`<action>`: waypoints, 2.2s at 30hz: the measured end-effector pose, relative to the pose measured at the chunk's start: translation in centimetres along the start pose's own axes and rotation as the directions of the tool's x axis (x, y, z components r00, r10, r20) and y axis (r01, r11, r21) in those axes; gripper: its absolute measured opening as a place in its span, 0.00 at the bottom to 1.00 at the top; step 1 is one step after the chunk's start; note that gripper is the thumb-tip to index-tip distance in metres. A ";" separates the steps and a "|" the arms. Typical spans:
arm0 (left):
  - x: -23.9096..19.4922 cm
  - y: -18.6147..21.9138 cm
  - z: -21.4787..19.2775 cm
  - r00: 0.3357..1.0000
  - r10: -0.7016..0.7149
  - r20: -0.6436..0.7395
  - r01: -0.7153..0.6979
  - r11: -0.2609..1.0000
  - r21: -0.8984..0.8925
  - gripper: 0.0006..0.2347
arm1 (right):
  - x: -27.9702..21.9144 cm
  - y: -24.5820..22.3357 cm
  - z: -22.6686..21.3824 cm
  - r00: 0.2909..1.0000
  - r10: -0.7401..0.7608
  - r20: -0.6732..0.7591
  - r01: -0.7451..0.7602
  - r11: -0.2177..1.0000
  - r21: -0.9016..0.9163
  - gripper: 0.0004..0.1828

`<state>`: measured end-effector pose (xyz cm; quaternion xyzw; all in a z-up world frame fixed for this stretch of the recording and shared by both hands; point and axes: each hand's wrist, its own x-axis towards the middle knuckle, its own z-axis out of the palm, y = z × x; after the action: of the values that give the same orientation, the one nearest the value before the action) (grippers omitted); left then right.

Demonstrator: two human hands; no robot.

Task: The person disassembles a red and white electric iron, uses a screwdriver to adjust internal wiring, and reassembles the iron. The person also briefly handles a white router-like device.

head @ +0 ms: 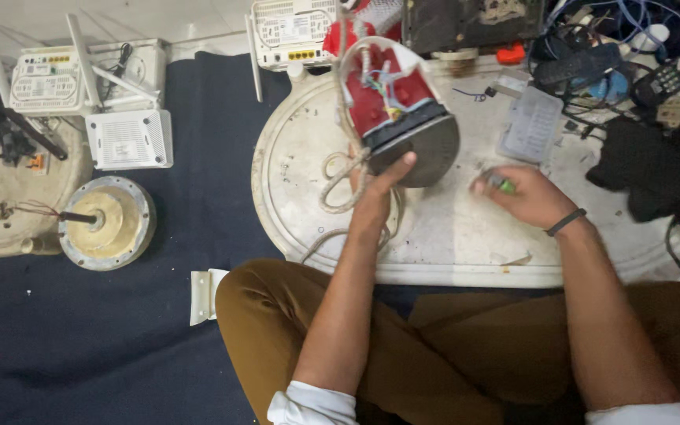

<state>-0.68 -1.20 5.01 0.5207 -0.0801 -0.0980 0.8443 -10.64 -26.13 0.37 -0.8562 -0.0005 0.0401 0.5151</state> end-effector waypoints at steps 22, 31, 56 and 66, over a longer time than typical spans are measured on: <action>0.1 -0.6 -0.2 0.909 0.183 0.375 -0.311 0.897 0.315 0.39 | -1.4 -0.4 -0.2 0.883 0.391 0.260 -0.297 0.893 -0.338 0.16; -0.5 0.0 0.4 0.933 0.020 0.361 -0.126 0.954 0.272 0.38 | -1.4 -0.7 -0.9 0.939 0.343 -0.032 -0.310 0.882 0.355 0.09; -1.2 -2.3 0.4 0.813 0.203 0.546 -0.389 0.887 0.249 0.35 | -3.1 -9.1 -2.7 0.776 -0.027 -0.631 0.481 0.672 0.563 0.07; -2.8 -2.7 1.9 0.849 0.151 0.507 -0.289 0.935 0.205 0.37 | -4.3 -17.3 -0.6 0.711 -0.336 -0.617 0.259 0.942 -0.215 0.10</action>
<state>-4.03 -3.30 3.31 0.5785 -0.3607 -0.1144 0.7226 -14.16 -18.71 16.21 -0.8332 0.0366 -0.3405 0.4342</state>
